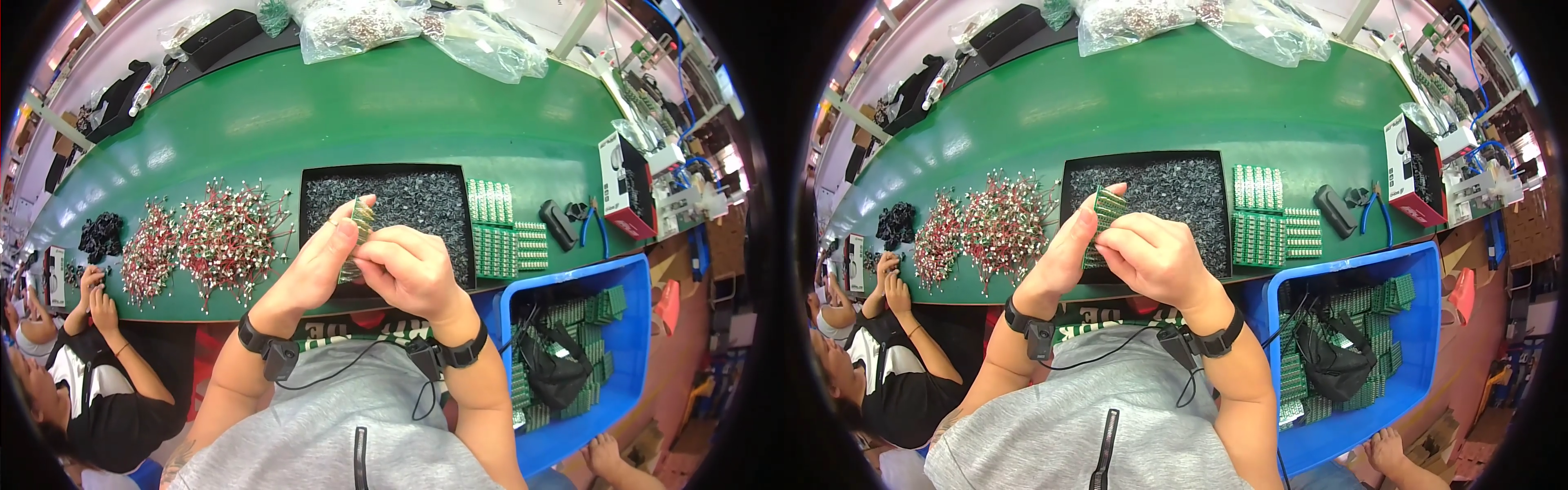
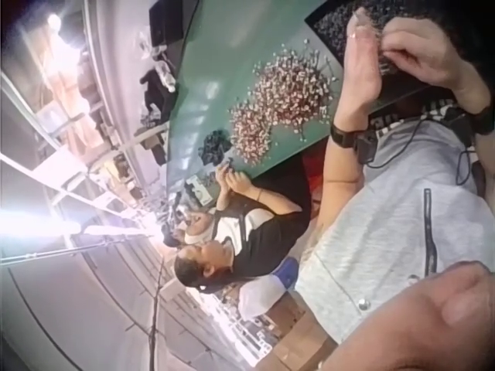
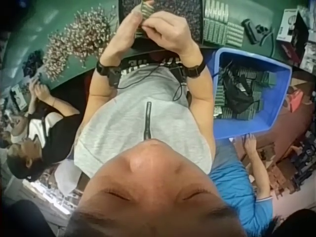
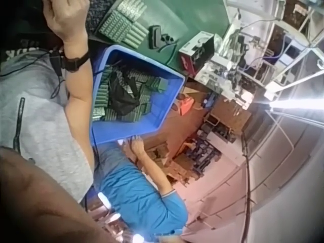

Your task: The person picks up a circuit board and inserts small components into the holes by hand. After filling the board, the person places it into a blue bin and picks up another circuit board to repeat the process.

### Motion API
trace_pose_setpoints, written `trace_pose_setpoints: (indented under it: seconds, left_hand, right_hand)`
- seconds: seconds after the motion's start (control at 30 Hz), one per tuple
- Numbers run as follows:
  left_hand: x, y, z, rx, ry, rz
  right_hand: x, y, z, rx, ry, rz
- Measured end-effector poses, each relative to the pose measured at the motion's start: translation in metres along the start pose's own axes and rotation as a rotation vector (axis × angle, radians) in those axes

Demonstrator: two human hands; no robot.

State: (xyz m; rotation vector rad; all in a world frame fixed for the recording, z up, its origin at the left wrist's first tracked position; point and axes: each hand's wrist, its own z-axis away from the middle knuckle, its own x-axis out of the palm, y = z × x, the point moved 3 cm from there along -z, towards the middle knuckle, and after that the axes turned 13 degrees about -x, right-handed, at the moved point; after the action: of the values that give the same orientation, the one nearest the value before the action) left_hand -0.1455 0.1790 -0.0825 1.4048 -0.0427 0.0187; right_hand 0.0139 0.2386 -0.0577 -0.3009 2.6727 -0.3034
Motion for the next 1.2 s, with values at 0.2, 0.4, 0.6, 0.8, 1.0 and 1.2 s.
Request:
trace_pose_setpoints:
  seconds: [0.2,0.4,0.6,0.8,1.0,1.2]
  left_hand:
    - [-0.0024,-0.0023,0.0023,-0.125,-0.061,0.246]
    - [-0.0033,-0.0031,0.0016,-0.053,-0.05,0.153]
    - [-0.0029,-0.0022,0.001,-0.065,-0.06,0.07]
    - [-0.0006,-0.0012,0.0019,-0.068,-0.075,0.043]
    - [-0.0043,-0.0033,0.0056,-0.144,-0.117,0.31]
    - [-0.0028,-0.0006,0.0024,-0.038,-0.069,0.16]
  right_hand:
    - [-0.0043,-0.0007,0.0013,0.045,0.027,-0.002]
    - [0.0021,0.0007,-0.0012,0.024,-0.028,-0.037]
    - [0.001,0.0017,0.0007,0.068,-0.033,-0.085]
    - [0.0004,-0.0007,0.0003,0.039,-0.034,-0.052]
    - [-0.0049,-0.0027,0.0021,0.08,0.031,-0.032]
    - [0.0019,0.0005,0.0001,0.043,-0.049,-0.05]
